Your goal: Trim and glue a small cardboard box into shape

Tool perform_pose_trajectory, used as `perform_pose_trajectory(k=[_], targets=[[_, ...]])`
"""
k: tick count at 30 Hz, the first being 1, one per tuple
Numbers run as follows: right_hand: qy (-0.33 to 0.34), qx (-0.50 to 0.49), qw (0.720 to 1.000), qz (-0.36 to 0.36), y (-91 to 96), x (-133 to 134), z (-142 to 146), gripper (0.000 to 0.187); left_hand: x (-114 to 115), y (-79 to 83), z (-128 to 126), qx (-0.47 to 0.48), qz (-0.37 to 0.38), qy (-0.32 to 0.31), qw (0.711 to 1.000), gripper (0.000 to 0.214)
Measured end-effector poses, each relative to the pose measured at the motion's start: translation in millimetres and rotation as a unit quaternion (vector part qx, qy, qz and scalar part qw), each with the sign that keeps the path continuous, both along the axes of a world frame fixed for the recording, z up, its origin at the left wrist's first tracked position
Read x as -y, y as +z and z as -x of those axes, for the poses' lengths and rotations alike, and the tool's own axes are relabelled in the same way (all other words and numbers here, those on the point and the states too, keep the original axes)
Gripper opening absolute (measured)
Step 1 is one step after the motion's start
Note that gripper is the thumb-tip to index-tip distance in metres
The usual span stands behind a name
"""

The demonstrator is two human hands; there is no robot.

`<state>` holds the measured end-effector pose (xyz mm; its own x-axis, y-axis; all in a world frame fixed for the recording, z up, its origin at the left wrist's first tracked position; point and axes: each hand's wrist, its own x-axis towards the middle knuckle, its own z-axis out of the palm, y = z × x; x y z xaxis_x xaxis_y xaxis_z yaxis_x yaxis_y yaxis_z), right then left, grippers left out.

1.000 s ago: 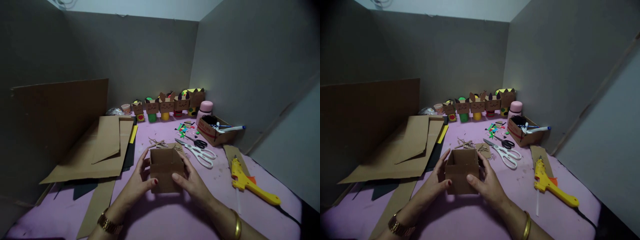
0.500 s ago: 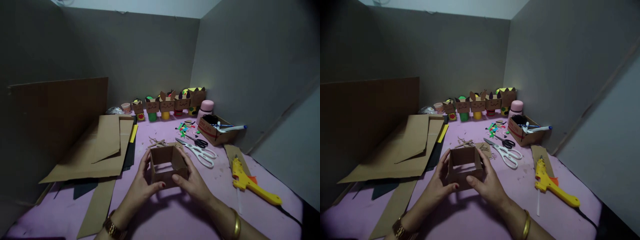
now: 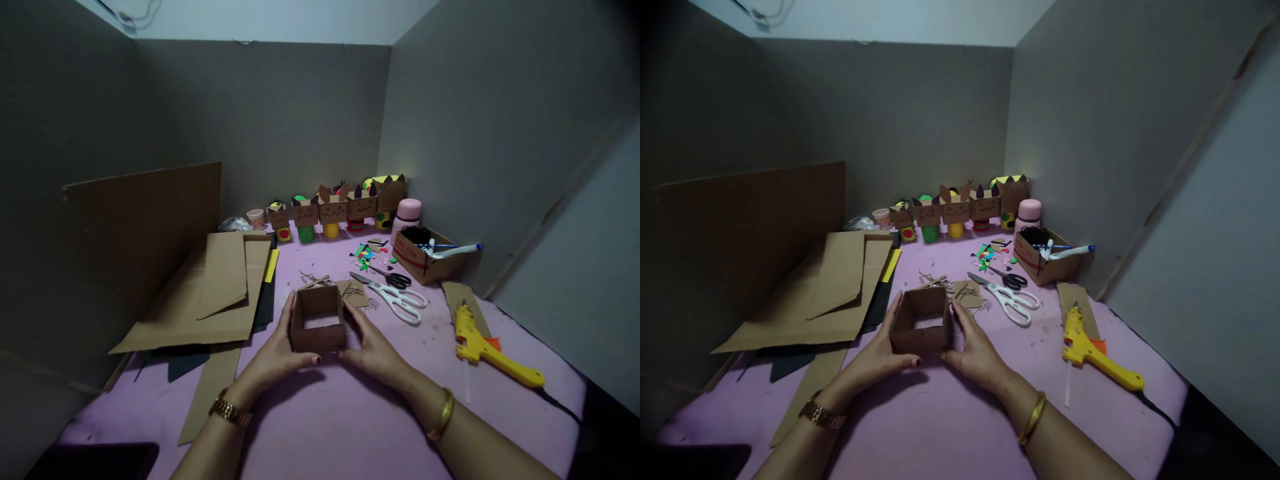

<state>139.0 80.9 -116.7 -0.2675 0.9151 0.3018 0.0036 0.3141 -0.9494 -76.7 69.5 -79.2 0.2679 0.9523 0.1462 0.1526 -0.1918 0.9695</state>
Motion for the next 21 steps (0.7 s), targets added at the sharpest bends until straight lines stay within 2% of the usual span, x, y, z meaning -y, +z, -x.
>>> perform_pose_trajectory(k=[4,10,12,15,18,21], targets=[[0.005,-0.009,1.000,0.011,1.4,-1.1,0.0,0.099,-0.6,1.8,3.0,-0.012,-0.014,-0.008,1.000,0.118],[0.043,-0.053,0.997,0.019,6.7,-0.8,4.9,0.107,2.4,7.8,0.5,0.012,0.027,-0.004,1.000,0.110],[0.027,-0.066,0.997,0.013,9.9,0.9,3.6,0.107,3.8,10.0,1.7,0.031,0.028,-0.002,0.999,0.110],[-0.032,-0.076,0.996,-0.027,20.0,6.3,-1.9,0.103,6.7,12.1,5.0,0.017,0.016,0.005,1.000,0.108],[-0.075,-0.079,0.992,-0.067,33.3,13.8,-5.1,0.083,12.2,14.2,5.7,-0.054,-0.049,0.036,0.997,0.103],[-0.075,-0.092,0.992,-0.052,40.1,19.7,-0.4,0.039,19.1,17.0,3.5,-0.101,-0.149,0.059,0.982,0.101]])
